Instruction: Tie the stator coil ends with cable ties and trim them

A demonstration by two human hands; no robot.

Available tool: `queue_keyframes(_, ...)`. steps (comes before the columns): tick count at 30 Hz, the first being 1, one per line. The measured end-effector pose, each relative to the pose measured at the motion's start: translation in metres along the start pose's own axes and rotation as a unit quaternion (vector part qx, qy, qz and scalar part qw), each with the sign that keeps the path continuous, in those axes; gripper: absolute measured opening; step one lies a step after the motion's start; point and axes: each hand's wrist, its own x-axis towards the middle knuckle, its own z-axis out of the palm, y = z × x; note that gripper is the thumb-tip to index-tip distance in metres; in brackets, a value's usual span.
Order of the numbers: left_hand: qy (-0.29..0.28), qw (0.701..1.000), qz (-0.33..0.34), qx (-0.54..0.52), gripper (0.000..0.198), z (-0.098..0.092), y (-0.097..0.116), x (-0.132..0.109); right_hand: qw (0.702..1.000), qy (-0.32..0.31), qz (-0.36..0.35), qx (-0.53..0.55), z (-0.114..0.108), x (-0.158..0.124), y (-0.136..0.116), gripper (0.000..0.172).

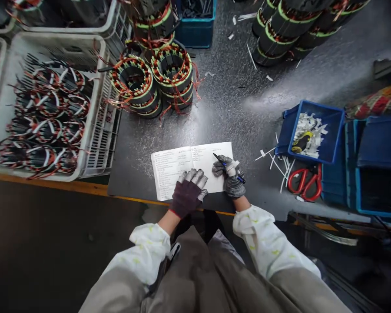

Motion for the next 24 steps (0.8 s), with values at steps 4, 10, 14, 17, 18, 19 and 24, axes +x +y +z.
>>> queue_keyframes(4,-0.029,0.999,-0.02,0.002,0.051,-0.019,-0.007,-0.001,0.993,0.082,-0.023,-0.085,-0.005,-0.009,0.01,0.038)
queue_keyframes(10,-0.162,0.985,-0.034,0.056,0.062,-0.046,-0.011,0.031,0.978,0.107,-0.016,-0.18,-0.01,-0.012,0.014,0.033)
queue_keyframes(14,-0.183,0.98,-0.027,0.069,0.063,-0.038,-0.011,0.044,0.987,0.116,-0.024,-0.11,-0.006,-0.014,0.02,0.044)
queue_keyframes(17,-0.168,0.984,-0.006,0.059,0.062,-0.03,-0.012,0.045,0.99,0.114,-0.041,-0.069,-0.005,-0.014,0.024,0.051)
queue_keyframes(18,-0.167,0.985,-0.004,0.054,0.062,-0.028,-0.013,0.045,0.99,0.114,-0.043,-0.065,-0.005,-0.014,0.024,0.051)
queue_keyframes(19,-0.169,0.984,-0.005,0.05,0.063,-0.027,-0.013,0.045,0.99,0.115,-0.043,-0.064,-0.005,-0.013,0.023,0.05)
queue_keyframes(24,-0.182,0.982,-0.024,0.05,0.063,-0.031,-0.007,0.038,0.99,0.124,-0.067,-0.017,0.001,-0.013,0.015,0.045)
